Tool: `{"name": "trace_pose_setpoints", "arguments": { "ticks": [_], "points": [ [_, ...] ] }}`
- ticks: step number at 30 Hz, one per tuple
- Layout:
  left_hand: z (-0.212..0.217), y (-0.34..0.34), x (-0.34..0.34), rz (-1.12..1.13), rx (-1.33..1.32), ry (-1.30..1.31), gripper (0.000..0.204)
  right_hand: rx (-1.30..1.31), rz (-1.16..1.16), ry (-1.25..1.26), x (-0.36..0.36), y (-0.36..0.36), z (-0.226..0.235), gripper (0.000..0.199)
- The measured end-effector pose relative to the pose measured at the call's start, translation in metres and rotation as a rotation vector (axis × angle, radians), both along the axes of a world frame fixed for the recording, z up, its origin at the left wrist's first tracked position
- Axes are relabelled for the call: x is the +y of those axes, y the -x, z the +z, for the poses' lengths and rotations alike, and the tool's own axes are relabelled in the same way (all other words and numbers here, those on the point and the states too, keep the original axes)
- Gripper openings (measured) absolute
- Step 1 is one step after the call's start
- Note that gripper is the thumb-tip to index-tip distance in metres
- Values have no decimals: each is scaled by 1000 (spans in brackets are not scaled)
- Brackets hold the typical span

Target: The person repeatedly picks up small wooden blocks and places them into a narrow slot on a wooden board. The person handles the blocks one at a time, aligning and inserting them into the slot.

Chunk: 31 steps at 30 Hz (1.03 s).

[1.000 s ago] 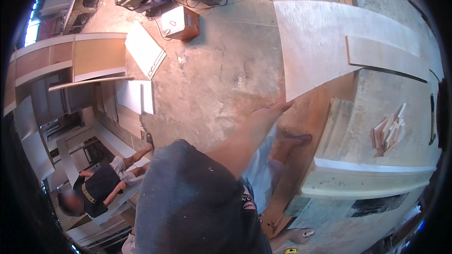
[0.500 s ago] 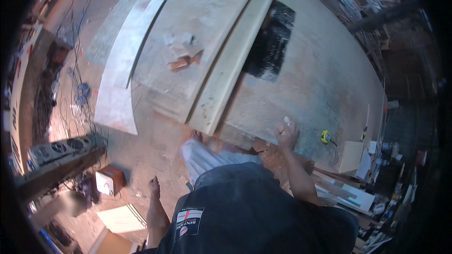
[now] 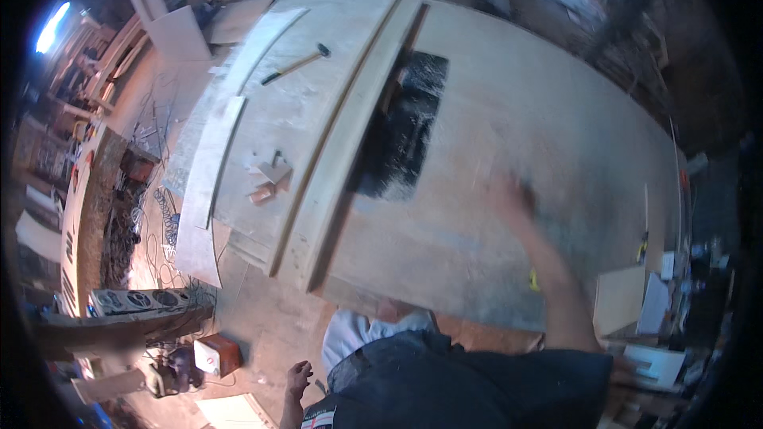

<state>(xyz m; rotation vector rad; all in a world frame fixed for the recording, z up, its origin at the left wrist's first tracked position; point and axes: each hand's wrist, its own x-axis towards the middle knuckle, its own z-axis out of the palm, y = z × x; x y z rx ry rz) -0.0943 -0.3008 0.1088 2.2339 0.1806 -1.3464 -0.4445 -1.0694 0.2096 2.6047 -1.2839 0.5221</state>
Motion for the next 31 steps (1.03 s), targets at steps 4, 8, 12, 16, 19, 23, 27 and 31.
{"name": "trace_pose_setpoints", "arguments": {
  "ticks": [4, 8, 12, 16, 19, 23, 27, 31],
  "points": [
    [59, 12, 48, 64, 36, -245, 63, -420, -244, 517, -136, 8, 139, 91],
    [63, 45, 70, 337, -129, -234, 52, -859, 26, 867, -42, 81, 253, 64],
    [31, 64, 66, 230, 50, -102, 57, -1035, 116, 1169, 9, 139, 329, 55],
    [-22, 55, 36, 19, 192, 181, 45, -1188, 251, 1252, 44, 169, 368, 48],
    [-40, 26, 43, 57, 179, 486, 27, -1332, 558, 1193, 76, 140, 377, 43],
    [-60, 0, 51, 207, -88, 120, 59, -1693, 1199, 450, 158, 1, 293, 42],
    [-58, -14, 65, 318, -202, 204, 67, -1066, 720, 1, 291, -179, 171, 57],
    [-49, -2, 100, 411, -153, 184, 68, -703, 570, -665, 320, -329, 131, 78]
  ]
}}
